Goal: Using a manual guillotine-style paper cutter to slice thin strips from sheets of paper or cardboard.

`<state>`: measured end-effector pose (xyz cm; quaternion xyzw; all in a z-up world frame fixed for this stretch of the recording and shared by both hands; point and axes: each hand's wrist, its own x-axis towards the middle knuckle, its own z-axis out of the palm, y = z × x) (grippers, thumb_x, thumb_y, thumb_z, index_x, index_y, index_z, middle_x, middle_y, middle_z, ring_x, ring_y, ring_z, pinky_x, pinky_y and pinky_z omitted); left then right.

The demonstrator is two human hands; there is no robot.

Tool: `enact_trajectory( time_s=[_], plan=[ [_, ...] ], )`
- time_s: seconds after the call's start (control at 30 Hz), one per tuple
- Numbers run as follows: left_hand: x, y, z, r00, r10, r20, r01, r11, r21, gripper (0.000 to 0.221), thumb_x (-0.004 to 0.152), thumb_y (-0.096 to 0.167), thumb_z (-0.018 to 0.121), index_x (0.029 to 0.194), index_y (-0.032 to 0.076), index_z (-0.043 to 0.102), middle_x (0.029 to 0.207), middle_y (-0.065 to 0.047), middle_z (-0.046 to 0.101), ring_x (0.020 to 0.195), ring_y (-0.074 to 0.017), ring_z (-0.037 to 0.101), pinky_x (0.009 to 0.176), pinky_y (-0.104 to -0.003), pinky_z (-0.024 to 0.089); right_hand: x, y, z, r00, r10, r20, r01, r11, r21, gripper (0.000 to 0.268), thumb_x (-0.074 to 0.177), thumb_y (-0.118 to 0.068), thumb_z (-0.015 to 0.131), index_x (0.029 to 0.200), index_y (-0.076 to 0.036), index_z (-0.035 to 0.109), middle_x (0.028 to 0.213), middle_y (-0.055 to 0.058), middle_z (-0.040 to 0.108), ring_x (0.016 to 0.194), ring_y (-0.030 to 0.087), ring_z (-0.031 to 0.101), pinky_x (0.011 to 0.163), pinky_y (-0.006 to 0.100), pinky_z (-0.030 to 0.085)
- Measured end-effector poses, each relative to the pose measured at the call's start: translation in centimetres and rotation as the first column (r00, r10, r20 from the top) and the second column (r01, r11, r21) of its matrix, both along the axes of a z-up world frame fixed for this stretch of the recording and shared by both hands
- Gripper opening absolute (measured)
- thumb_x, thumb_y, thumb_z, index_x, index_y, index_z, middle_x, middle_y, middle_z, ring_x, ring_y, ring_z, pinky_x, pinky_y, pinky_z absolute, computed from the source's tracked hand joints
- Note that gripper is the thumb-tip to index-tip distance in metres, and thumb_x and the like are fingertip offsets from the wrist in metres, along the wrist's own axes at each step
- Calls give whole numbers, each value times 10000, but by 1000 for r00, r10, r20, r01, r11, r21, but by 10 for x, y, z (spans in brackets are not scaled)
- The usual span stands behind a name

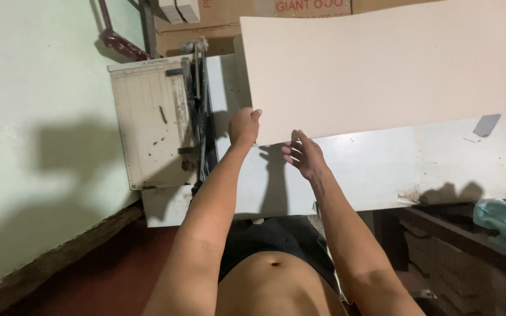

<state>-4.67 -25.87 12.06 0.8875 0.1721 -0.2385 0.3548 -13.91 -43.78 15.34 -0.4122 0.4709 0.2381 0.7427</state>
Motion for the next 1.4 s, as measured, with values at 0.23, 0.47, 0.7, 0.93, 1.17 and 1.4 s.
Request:
enact_trajectory(
  time_s=[0.23,0.47,0.7,0.93,1.17,1.4],
  plan=[
    [22,-13,57,973,-201,-110,219,959,180,374,1041,355,494,1013,63,726,793,-86,726,723,-250,727,661,-397,600,-2,4,23,996,87,35,-86,995,-41,720,1038,-441,583,1496,67,359,1322,257,596,1162,379,658,888,530,602],
    [1,-28,103,933,-333,138,331,943,35,370,1008,400,532,1178,130,721,1075,-172,768,1113,-430,697,952,-563,559,-24,8,18,990,-37,139,8,979,205,415,997,-642,541,948,-232,580,1040,6,654,784,180,688,572,219,578],
    [-70,54,193,900,-312,304,400,868,-295,196,1001,253,531,1008,135,688,846,-113,726,882,-386,717,841,-503,560,-39,-1,-18,950,-210,232,164,966,202,368,986,-444,741,770,-215,550,759,-79,374,694,129,577,553,155,441],
    [-177,233,85,959,160,236,-110,971,-213,320,1021,317,575,1194,79,701,1095,-212,726,1053,-418,684,906,-544,540,-61,19,-78,997,54,47,-51,997,-57,370,1049,-342,651,1228,-45,521,1142,161,550,1077,311,643,871,414,568],
    [-276,333,-41,791,383,-477,-563,761,-322,848,955,461,671,1594,40,304,1436,-144,520,1067,-224,663,886,-411,590,-95,141,-45,875,474,97,-423,847,-323,532,1047,-298,611,1508,-73,467,1347,295,614,1217,458,630,986,643,503],
    [-236,357,-16,698,436,-568,-692,616,-377,962,1000,406,640,1666,68,34,1661,-161,242,1349,-348,508,1031,-502,491,-160,186,-256,815,472,335,-435,882,-184,836,928,-292,750,1622,-123,317,1562,245,428,1403,455,460,1068,638,445]
  ],
)
